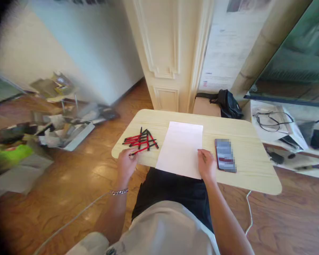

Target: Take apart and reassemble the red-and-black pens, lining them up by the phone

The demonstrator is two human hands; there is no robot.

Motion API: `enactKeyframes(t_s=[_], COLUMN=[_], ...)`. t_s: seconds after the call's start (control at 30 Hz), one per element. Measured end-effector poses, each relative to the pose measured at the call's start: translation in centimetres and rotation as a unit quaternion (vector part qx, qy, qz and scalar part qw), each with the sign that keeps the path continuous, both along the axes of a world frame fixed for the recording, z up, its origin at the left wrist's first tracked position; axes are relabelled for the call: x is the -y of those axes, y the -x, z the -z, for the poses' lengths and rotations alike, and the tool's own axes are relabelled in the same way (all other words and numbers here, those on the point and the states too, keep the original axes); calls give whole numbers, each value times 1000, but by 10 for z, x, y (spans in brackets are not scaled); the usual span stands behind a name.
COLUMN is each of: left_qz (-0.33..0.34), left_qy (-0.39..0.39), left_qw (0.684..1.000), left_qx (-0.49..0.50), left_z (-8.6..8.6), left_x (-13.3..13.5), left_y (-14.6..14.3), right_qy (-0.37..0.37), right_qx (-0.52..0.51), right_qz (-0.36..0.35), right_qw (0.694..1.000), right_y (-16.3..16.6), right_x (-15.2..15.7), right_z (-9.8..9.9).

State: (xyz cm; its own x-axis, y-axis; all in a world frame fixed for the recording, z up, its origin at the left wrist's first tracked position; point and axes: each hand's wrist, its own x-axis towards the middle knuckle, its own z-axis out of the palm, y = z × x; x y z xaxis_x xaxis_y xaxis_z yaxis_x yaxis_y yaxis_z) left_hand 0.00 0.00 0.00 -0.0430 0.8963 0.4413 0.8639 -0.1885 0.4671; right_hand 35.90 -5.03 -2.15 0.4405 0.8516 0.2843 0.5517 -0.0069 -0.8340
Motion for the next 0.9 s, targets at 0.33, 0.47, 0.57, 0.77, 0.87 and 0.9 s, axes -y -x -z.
enactKeyframes(t_s=[0.33,0.47,0.57,0.77,0.87,0.9], left_qz=[0,22,35,56,56,55], left_qy=[-5,2,10,41,47,49], left_qw=[999,997,995,989,988,988], left_qx=[-37,-68,-94,-131,-138,-139], left_z=[-8,-14,-17,-13,-11,-11], left_x=[-8,-14,-19,-27,-29,-29], left_y=[-6,-10,-10,-7,-6,-6], right_qy=[-6,-7,-6,-4,-10,-12], right_qx=[-10,-15,-20,-18,-17,-17], right_qz=[12,13,10,9,7,6], right_qw=[1000,1000,1000,1000,1000,1000], right_y=[3,2,3,3,3,3], right_x=[1,1,1,1,1,1], right_z=[-4,-3,-3,-5,-6,-6])
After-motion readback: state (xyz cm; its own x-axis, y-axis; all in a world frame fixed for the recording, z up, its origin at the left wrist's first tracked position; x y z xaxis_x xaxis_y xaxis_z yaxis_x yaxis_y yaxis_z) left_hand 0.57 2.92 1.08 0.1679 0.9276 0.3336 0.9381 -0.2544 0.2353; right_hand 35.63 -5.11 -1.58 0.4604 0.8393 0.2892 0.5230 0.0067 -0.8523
